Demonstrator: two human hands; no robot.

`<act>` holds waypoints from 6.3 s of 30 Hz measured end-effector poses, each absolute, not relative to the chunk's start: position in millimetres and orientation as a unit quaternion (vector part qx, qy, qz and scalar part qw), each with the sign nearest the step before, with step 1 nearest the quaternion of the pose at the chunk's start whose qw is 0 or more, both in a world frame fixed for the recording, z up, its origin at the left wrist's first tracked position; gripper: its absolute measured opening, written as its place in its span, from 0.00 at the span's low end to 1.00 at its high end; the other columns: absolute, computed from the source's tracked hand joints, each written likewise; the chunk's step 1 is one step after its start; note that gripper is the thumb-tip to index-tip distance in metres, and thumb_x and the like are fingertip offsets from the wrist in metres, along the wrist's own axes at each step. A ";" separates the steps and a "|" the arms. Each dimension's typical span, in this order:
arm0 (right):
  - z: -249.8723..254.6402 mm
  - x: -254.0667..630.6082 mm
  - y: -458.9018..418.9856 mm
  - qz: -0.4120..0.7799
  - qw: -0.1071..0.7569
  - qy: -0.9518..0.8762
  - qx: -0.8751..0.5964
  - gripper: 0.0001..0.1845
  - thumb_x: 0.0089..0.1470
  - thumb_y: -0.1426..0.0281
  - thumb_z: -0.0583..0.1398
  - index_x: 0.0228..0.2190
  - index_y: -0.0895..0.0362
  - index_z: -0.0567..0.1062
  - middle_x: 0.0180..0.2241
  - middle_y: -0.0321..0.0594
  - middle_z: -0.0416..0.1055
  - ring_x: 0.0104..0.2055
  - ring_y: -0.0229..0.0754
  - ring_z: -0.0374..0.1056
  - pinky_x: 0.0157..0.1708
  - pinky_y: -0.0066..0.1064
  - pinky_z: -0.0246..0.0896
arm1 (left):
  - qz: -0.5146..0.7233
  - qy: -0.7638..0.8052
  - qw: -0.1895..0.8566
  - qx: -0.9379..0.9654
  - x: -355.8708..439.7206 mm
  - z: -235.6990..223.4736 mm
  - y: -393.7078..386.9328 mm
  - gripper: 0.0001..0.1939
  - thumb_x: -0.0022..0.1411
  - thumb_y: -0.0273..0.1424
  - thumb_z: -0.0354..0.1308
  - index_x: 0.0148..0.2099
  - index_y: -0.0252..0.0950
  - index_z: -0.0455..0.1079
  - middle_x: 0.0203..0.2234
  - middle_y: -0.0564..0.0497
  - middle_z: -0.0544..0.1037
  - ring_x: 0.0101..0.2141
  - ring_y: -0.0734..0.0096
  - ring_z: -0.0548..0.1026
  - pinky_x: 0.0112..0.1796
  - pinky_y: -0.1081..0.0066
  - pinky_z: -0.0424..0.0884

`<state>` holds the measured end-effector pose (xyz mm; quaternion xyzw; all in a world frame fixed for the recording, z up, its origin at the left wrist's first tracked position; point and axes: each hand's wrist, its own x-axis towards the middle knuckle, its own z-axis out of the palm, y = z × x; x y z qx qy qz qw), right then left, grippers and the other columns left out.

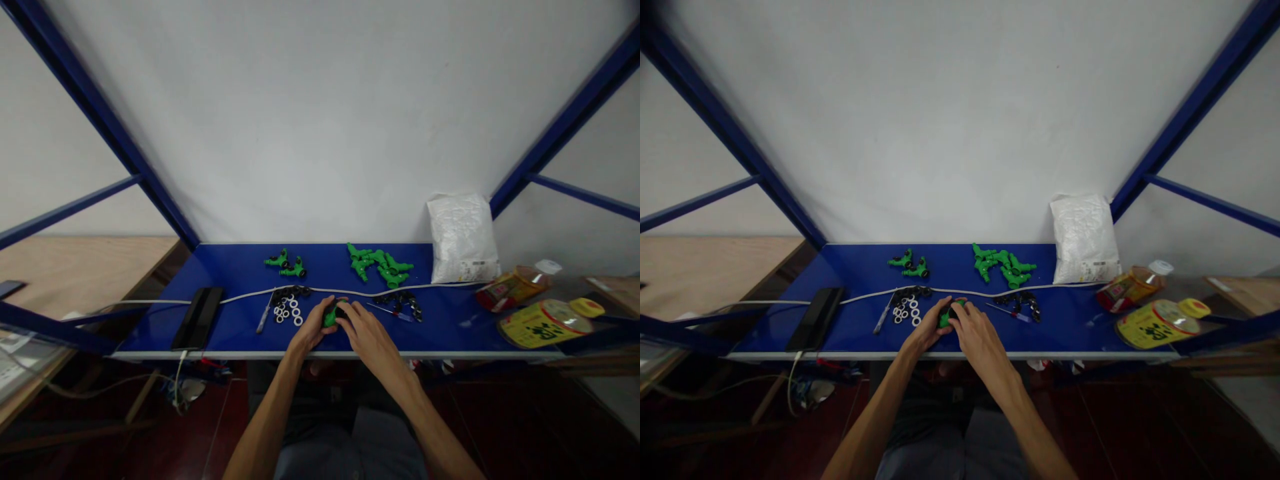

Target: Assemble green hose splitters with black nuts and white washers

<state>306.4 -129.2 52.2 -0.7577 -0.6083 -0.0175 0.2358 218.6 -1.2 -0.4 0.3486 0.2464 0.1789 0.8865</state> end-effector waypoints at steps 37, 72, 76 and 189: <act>24.3 331.1 -132.8 0.162 0.413 -0.537 -0.718 0.15 0.70 0.58 0.52 0.52 0.48 0.71 0.41 0.43 0.76 0.42 0.49 0.76 0.44 0.40 0.71 | 0.205 0.326 0.794 0.470 217.2 5.5 -7.4 0.34 0.65 0.55 0.57 0.64 0.38 0.66 0.26 0.58 0.66 0.18 0.81 0.62 0.18 0.80 0.57; 23.4 304.8 -117.0 0.185 0.407 -0.531 -0.719 0.14 0.71 0.61 0.53 0.46 0.54 0.74 0.30 0.37 0.76 0.30 0.41 0.75 0.33 0.29 0.72 | 0.354 0.427 0.724 0.410 174.0 38.2 -12.0 0.35 0.62 0.53 0.61 0.65 0.42 0.65 0.28 0.56 0.72 0.18 0.79 0.66 0.18 0.79 0.62; 14.5 284.0 -93.8 0.178 0.370 -0.595 -0.691 0.11 0.69 0.67 0.56 0.48 0.52 0.76 0.40 0.40 0.75 0.35 0.41 0.75 0.40 0.32 0.74 | 0.445 0.465 0.673 0.365 141.9 50.3 -2.6 0.34 0.63 0.54 0.60 0.64 0.41 0.67 0.28 0.56 0.71 0.19 0.80 0.66 0.17 0.80 0.62; 46.7 311.1 -122.2 -0.006 0.512 -0.430 -0.744 0.09 0.64 0.70 0.59 0.39 0.51 0.82 0.38 0.43 0.79 0.39 0.44 0.77 0.40 0.35 0.75 | 0.271 0.316 0.843 0.340 235.3 -4.0 -17.0 0.34 0.62 0.51 0.62 0.62 0.35 0.65 0.24 0.58 0.68 0.18 0.78 0.67 0.16 0.79 0.56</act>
